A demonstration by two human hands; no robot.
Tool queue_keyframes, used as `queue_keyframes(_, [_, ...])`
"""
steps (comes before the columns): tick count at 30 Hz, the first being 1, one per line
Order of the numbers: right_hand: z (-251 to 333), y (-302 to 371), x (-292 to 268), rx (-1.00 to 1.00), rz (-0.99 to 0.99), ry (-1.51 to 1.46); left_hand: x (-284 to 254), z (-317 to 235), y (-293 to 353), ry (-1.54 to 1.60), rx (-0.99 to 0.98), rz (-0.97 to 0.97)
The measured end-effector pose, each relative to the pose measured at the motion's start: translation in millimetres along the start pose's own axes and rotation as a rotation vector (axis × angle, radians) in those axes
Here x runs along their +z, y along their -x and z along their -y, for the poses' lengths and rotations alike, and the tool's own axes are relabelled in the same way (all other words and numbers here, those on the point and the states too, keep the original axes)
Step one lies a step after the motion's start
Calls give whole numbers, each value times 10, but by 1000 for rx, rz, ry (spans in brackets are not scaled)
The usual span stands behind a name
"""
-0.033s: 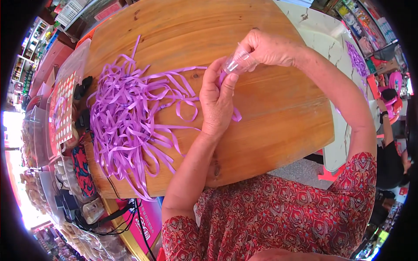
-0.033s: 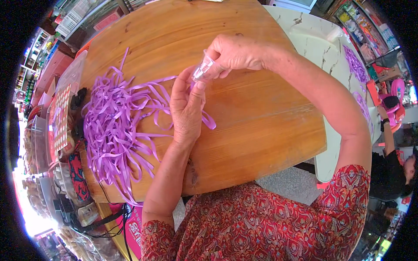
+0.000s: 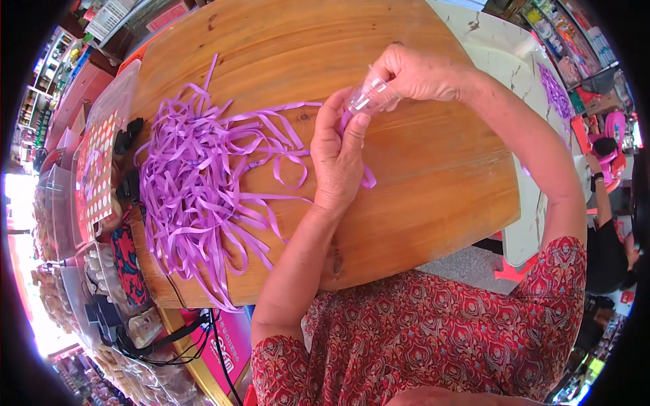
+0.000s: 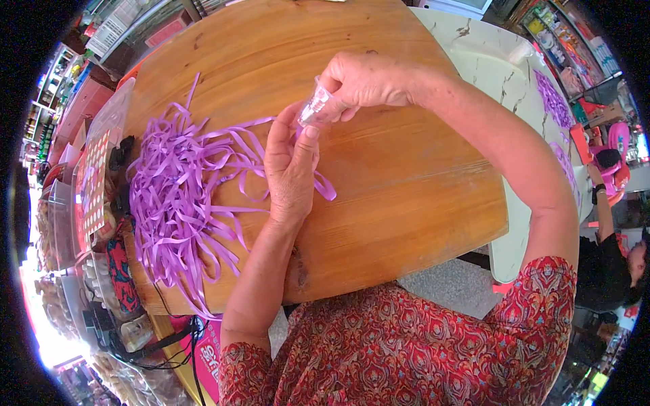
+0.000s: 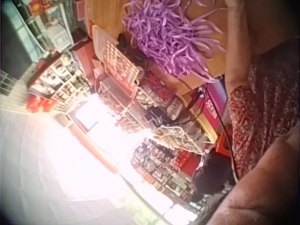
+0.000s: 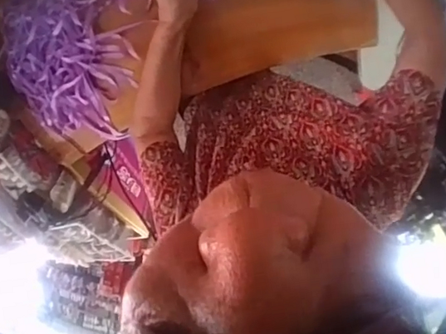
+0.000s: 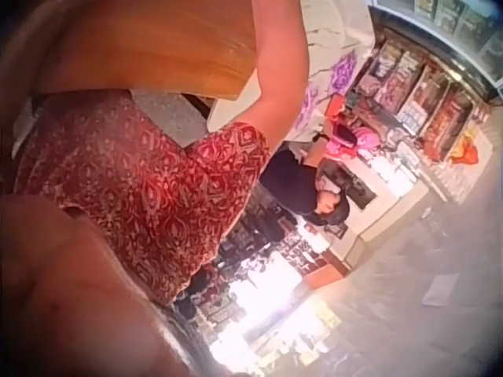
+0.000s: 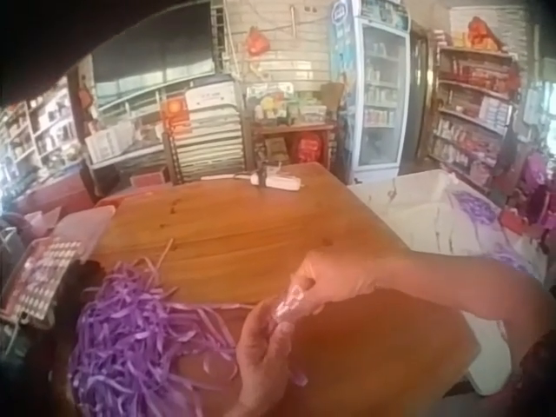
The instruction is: The person ties knots in purple ribbons by hand, picking up one ribbon at a time from a pile on a wooden table. They pull each ribbon taut and form a knot before setting it back down.
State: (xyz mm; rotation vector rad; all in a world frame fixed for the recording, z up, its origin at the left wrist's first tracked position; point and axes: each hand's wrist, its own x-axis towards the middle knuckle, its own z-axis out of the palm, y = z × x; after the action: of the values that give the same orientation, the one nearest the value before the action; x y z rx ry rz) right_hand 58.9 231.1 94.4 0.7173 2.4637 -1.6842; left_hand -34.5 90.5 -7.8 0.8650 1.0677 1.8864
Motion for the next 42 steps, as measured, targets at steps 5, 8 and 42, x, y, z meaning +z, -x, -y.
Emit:
queue_keyframes(5, [127,-20,5,29,36,179,26,-18,0,27,42,-12])
queue_keyframes(8, [147,-17,39,-52,-17,346,33,-25,-22,-39,88,-51])
queue_keyframes(42, [-329,-80,-566,63,-116,218,-31,32,-42,-22,-81,-157])
